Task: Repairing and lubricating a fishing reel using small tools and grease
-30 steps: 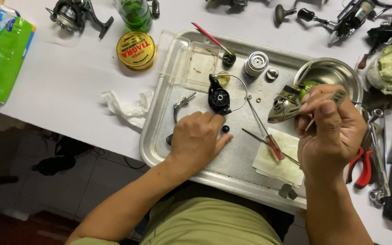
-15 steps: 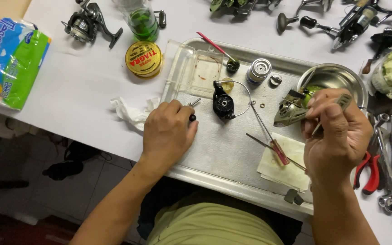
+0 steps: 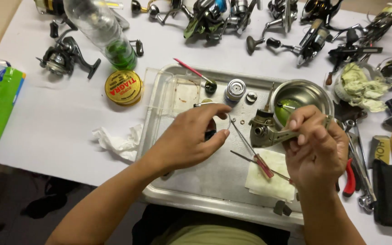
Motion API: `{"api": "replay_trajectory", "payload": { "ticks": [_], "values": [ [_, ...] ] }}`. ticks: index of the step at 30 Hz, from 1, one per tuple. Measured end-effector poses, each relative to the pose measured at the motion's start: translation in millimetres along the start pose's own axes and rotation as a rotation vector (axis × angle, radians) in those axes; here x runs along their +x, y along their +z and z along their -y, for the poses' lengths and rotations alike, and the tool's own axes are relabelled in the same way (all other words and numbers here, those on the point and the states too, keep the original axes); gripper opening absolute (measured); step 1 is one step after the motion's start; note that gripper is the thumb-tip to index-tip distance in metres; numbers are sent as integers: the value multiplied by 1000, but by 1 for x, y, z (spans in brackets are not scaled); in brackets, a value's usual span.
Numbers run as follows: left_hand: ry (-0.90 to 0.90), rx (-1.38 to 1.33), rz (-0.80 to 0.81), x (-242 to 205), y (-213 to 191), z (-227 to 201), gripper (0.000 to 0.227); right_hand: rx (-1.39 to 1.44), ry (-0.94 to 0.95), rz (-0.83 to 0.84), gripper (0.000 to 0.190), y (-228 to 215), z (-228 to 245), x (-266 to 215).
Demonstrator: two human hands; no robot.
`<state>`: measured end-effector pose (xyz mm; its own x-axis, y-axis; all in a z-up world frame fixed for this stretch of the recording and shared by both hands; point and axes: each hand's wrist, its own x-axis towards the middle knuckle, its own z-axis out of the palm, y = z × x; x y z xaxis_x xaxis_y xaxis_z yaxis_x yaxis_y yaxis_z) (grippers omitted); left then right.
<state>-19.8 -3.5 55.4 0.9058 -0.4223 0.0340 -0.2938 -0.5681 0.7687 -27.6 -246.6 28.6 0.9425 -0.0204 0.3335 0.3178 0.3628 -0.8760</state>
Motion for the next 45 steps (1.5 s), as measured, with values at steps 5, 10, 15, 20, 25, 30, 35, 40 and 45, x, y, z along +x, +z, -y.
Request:
{"api": "replay_trajectory", "payload": {
  "ticks": [5,10,15,20,25,30,35,40,45],
  "values": [
    [-70,-518,487,46,9,10,45,181,-26,80,27,-3,12,1],
    [-23,-1112,622,57,23,24,36,227,151,-85,27,9,37,2],
    [43,-1036,371,56,16,28,35,-282,342,-57,34,-10,27,14],
    [-15,-1154,219,54,36,43,37,-381,189,50,24,-27,-3,30],
    [-46,-1374,206,49,43,38,32,-206,109,5,27,-39,-29,19],
    [64,-1573,301,48,38,32,36,-223,73,18,28,-41,-32,15],
    [92,-1573,327,46,40,36,35,-255,44,25,34,-36,-31,13],
    [94,-1572,344,47,40,42,41,-343,-38,21,40,-36,-31,10],
    [111,-1535,364,46,43,46,47,-395,-118,3,42,-40,-36,9]
  ]
}}
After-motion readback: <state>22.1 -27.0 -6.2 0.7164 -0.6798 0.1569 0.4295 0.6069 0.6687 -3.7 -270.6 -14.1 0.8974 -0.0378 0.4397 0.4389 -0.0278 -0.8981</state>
